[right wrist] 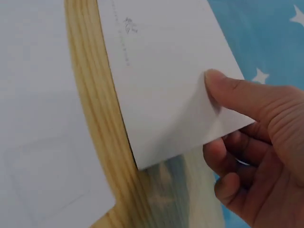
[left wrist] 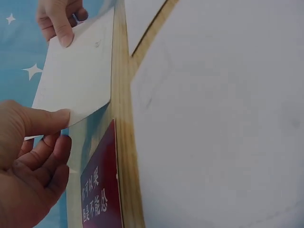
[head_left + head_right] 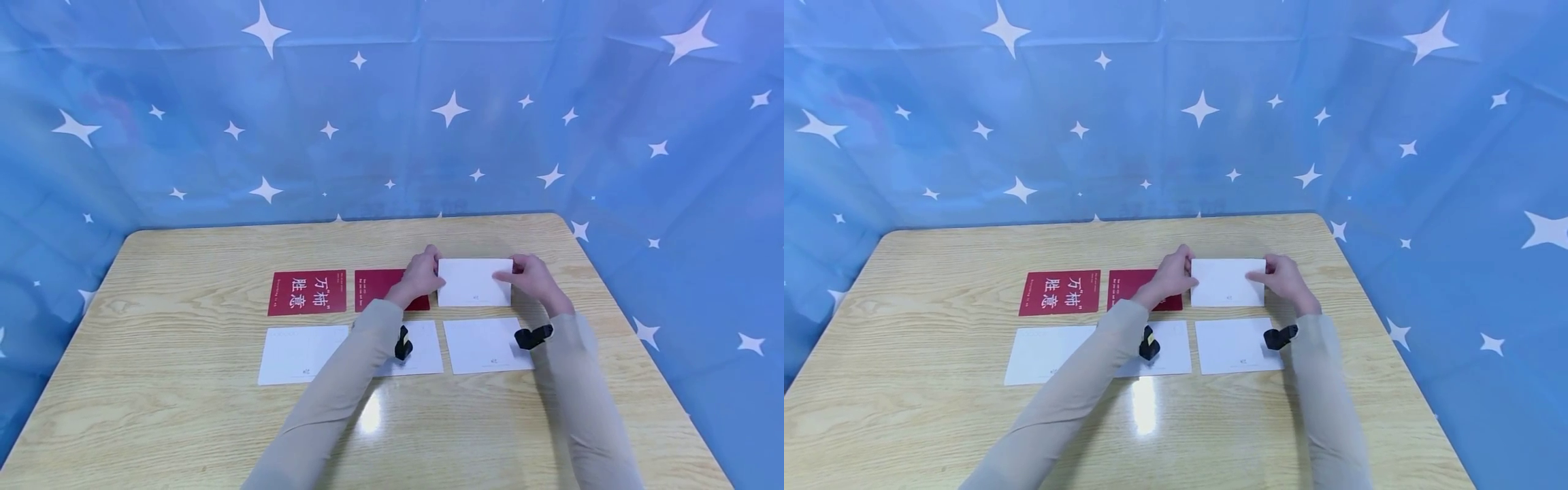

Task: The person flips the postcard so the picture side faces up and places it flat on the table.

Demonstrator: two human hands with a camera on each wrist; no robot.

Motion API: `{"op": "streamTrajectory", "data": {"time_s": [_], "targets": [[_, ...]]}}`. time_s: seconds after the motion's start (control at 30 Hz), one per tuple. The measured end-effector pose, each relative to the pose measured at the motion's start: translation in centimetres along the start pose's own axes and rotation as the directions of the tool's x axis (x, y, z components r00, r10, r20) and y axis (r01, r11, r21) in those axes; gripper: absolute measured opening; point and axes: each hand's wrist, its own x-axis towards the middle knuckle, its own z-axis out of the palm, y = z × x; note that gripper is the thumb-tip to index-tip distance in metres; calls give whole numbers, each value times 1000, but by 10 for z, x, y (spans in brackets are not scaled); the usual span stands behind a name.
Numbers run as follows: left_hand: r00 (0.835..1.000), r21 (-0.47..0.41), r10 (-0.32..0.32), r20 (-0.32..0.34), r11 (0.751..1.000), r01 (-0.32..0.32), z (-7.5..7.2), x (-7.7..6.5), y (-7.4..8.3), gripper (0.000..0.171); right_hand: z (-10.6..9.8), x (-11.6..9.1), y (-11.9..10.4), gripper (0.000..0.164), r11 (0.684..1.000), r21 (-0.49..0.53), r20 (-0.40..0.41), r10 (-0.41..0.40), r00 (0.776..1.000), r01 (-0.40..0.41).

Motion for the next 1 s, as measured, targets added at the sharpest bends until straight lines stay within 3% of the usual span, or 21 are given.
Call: {"op": "streamTrajectory", "data": {"time_s": [0.17,0.33,0.53,0.77,1.0], "targets": [[1000,-133,22,-14,991,-24,2,-2,-2,37,-4,-13,3,26,994,71,-2,-83,997,83],[999,-200,30,-29,979,-35,0,-4,-2,27,-11,-28,-15,17,974,154,-26,-162,986,164],[996,-193,78,-46,977,-85,-3,-6,0,12,-15,-35,-28,10,972,164,-68,-160,985,169],[995,-237,77,-70,967,-92,-6,-8,3,5,-16,-35,-30,12,971,162,-136,-154,979,175],[992,-279,109,-71,952,-124,-8,-10,3,6,-13,-29,-12,13,957,237,-188,-124,974,167]]}}
